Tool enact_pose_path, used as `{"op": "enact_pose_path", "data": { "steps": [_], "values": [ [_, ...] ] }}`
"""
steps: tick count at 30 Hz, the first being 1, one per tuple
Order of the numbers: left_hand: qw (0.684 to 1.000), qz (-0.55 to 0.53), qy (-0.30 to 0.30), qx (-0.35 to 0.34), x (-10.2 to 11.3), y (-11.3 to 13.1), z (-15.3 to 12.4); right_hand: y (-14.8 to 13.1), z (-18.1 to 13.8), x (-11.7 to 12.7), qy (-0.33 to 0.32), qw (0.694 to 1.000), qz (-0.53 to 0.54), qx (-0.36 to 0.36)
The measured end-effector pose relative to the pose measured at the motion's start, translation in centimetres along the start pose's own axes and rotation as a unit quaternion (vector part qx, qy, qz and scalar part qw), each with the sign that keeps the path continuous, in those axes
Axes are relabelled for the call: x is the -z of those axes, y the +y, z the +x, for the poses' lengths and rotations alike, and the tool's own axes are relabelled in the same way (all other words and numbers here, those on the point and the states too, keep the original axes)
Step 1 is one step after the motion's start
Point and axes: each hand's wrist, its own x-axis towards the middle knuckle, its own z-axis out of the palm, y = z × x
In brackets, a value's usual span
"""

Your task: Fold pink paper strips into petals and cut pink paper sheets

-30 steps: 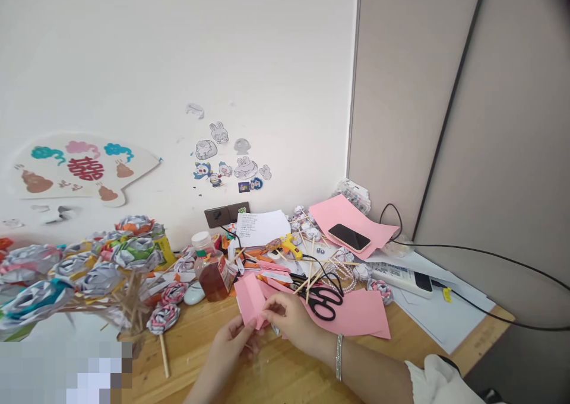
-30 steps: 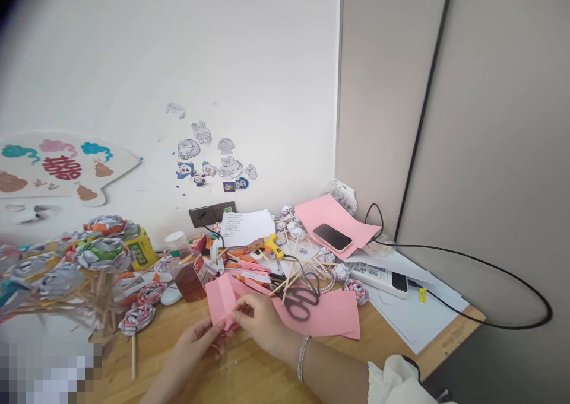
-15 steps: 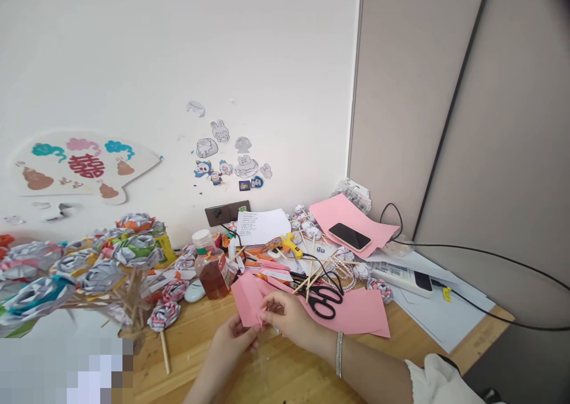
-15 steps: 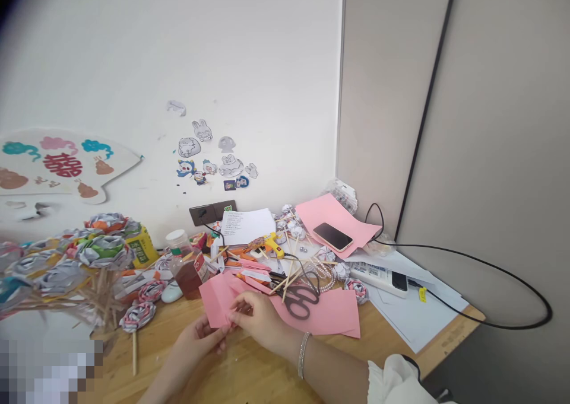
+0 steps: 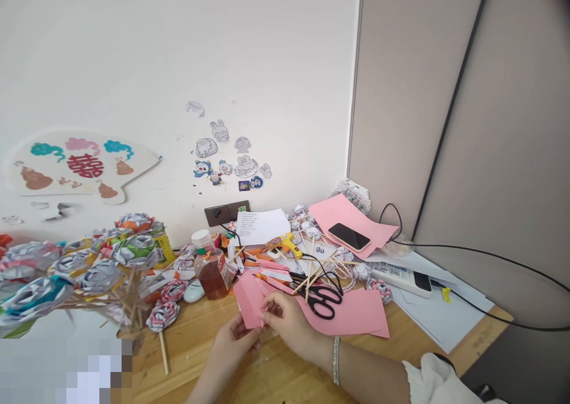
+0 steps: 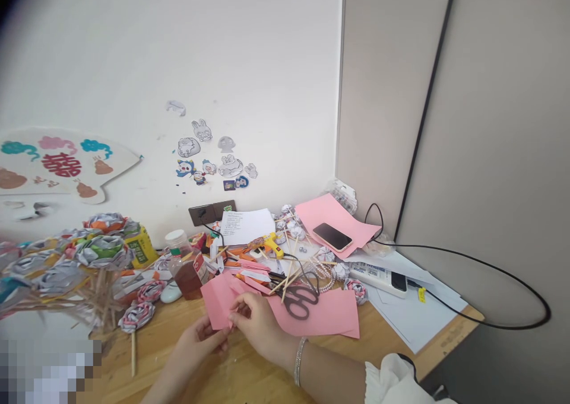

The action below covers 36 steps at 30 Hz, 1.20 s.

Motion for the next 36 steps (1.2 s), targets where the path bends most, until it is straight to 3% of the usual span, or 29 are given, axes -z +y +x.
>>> {"op": "enact_pose_path", "data": {
  "steps": [3,8,30,36],
  "values": [
    [1.000,-0.021,-0.021,0.007,0.4,-0.6,0.3,-0.3,-0.1,0.0,-0.005,1.000,0.012,-0.001],
    [1.000,0.017,-0.006,-0.012,0.6,-1.2,0.6,0.1,-0.1,-0.2,0.004,1.000,-0.004,0.009],
    [0.999,-0.020,0.018,-0.018,-0.2,0.0,-0.1,0.0,-0.3,-0.1,0.017,0.999,-0.037,0.021],
    [1.000,-0.019,0.023,-0.004,0.3,-0.1,0.0,0.8,0.1,0.0,-0.003,0.999,0.032,0.016]
  ]
}}
